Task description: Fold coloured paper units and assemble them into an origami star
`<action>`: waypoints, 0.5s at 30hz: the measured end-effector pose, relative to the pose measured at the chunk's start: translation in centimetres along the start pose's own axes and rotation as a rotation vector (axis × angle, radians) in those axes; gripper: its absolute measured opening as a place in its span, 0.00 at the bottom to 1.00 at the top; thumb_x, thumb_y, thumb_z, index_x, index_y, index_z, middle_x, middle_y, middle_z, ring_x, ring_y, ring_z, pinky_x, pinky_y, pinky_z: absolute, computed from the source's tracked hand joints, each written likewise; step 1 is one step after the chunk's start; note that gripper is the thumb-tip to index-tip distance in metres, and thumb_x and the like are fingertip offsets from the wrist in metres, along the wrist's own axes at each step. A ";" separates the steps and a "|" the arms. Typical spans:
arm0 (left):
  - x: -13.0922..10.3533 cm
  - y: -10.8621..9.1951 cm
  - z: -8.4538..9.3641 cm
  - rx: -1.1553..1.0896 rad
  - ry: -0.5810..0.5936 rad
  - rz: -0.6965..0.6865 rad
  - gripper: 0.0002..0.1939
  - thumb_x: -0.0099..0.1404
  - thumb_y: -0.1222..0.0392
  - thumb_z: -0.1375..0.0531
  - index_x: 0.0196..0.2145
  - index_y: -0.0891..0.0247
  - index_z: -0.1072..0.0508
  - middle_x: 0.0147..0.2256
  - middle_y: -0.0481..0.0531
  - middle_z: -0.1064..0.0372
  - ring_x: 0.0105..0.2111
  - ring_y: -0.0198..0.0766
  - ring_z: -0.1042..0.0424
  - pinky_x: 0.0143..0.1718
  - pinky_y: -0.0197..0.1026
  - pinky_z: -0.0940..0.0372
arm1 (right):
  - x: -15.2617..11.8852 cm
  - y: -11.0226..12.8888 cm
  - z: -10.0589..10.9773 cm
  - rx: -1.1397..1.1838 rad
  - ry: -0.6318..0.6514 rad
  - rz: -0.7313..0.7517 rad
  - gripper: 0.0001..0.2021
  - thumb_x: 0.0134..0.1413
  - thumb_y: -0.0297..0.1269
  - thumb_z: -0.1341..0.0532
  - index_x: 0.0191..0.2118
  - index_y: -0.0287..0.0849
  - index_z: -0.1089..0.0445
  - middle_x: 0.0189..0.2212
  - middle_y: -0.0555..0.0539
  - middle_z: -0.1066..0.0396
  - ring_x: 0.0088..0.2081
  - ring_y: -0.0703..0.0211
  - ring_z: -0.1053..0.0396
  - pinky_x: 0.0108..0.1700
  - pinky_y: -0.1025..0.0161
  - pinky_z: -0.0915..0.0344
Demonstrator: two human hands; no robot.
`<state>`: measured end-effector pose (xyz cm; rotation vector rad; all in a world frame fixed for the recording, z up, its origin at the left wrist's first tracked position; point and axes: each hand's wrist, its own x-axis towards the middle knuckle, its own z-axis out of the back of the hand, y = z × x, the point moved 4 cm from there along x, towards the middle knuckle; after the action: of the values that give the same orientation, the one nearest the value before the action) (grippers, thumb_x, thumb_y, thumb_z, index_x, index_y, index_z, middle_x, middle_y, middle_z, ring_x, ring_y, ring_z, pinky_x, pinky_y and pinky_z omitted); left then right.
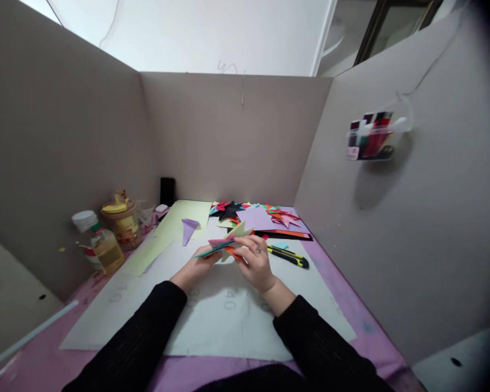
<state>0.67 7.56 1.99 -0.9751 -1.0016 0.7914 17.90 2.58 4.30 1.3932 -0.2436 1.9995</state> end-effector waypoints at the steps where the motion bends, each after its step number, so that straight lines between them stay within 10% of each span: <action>1: 0.0 -0.2 -0.1 -0.010 0.000 -0.008 0.12 0.56 0.53 0.37 0.34 0.63 0.22 0.28 0.51 0.27 0.33 0.44 0.31 0.36 0.42 0.34 | 0.0 0.0 0.0 -0.001 0.009 0.003 0.09 0.53 0.29 0.41 0.36 0.51 0.27 0.45 0.49 0.27 0.47 0.50 0.37 0.51 0.48 0.41; 15: 0.0 -1.0 -0.7 -0.008 0.119 -0.128 0.16 0.62 0.55 0.41 0.47 0.60 0.24 0.48 0.56 0.27 0.49 0.50 0.30 0.54 0.51 0.41 | -0.1 -1.4 -0.4 -0.019 -0.026 -0.112 0.06 0.57 0.34 0.42 0.40 0.45 0.30 0.32 0.46 0.30 0.37 0.53 0.34 0.43 0.54 0.39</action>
<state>1.44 7.01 2.79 -0.9440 -0.9542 0.6166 18.49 3.78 3.75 1.3918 -0.1910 1.8839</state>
